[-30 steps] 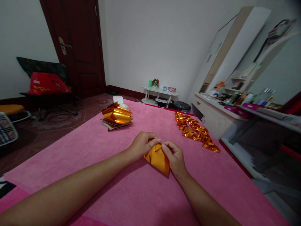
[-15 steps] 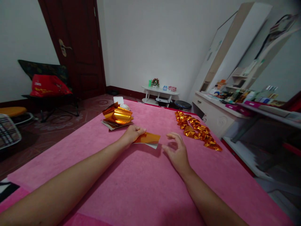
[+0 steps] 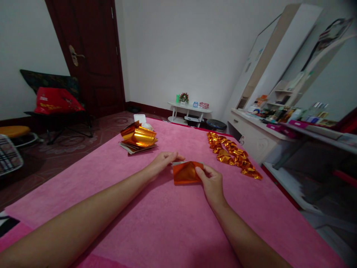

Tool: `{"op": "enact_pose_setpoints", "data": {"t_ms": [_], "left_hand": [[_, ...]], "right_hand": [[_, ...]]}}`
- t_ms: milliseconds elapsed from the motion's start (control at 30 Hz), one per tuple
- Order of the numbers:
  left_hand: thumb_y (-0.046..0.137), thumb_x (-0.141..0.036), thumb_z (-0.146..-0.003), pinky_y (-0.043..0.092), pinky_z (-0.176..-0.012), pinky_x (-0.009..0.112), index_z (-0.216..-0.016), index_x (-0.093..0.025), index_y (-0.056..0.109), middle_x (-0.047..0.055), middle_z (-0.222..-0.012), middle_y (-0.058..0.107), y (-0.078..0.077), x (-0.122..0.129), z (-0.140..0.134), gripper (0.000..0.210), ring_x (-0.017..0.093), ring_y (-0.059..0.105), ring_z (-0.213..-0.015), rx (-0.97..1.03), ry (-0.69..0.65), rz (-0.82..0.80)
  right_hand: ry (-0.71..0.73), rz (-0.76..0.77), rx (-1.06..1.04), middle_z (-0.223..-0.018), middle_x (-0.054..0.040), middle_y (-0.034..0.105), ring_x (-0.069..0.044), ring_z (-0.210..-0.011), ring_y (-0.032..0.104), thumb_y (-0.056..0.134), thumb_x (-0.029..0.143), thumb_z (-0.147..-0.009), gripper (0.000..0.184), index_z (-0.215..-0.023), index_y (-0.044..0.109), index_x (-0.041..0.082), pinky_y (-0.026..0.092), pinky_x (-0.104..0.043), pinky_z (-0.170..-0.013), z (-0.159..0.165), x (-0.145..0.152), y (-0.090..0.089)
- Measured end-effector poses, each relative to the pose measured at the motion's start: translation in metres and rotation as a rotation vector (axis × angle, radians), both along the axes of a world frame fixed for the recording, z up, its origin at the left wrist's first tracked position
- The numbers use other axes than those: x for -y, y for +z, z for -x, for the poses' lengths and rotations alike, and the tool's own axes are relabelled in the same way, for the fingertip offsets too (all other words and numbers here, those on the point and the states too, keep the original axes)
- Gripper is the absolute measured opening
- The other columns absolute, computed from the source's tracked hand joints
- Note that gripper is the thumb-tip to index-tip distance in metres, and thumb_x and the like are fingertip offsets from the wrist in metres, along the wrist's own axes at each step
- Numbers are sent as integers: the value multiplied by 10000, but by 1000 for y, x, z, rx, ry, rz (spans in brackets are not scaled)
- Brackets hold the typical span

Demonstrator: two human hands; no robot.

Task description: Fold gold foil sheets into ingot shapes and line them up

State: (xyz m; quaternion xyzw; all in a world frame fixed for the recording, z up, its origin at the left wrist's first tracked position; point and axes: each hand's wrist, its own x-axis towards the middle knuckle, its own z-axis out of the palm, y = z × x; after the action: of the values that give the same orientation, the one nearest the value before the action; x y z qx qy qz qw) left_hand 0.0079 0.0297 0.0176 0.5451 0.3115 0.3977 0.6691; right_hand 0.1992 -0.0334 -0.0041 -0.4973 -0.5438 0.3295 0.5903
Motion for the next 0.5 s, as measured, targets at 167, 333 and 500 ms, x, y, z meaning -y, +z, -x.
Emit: {"op": "enact_pose_setpoints", "data": {"t_ms": [167,333,500], "left_hand": [[766,-422,-631,453,-620,250,-799,-116,712,58,-747,700,-4,-1,0,353,152,605,-632,-149,24,-192],[734,-398,-651,460,-581,250,-736,-108,700,62,-700,694,-5,-1,-2,304,145,591,-589,-232,107,-244],[719,-398,-662,450,-548,237,-718,-103,706,63,-664,686,-3,0,-1,301,141,581,-565,-319,97,-287]], "right_hand": [[7,-7,14,-728,-9,648,-160,-682,575,607,344,-808,220,-843,698,147,457,-251,-629,1,2,2],[-27,8,-13,-774,-20,650,-166,-714,579,601,391,-809,247,-850,678,160,469,-261,-664,0,1,4],[-58,19,-77,-686,2,602,-144,-628,532,603,416,-801,263,-759,652,161,437,-238,-586,-4,-2,-1]]}}
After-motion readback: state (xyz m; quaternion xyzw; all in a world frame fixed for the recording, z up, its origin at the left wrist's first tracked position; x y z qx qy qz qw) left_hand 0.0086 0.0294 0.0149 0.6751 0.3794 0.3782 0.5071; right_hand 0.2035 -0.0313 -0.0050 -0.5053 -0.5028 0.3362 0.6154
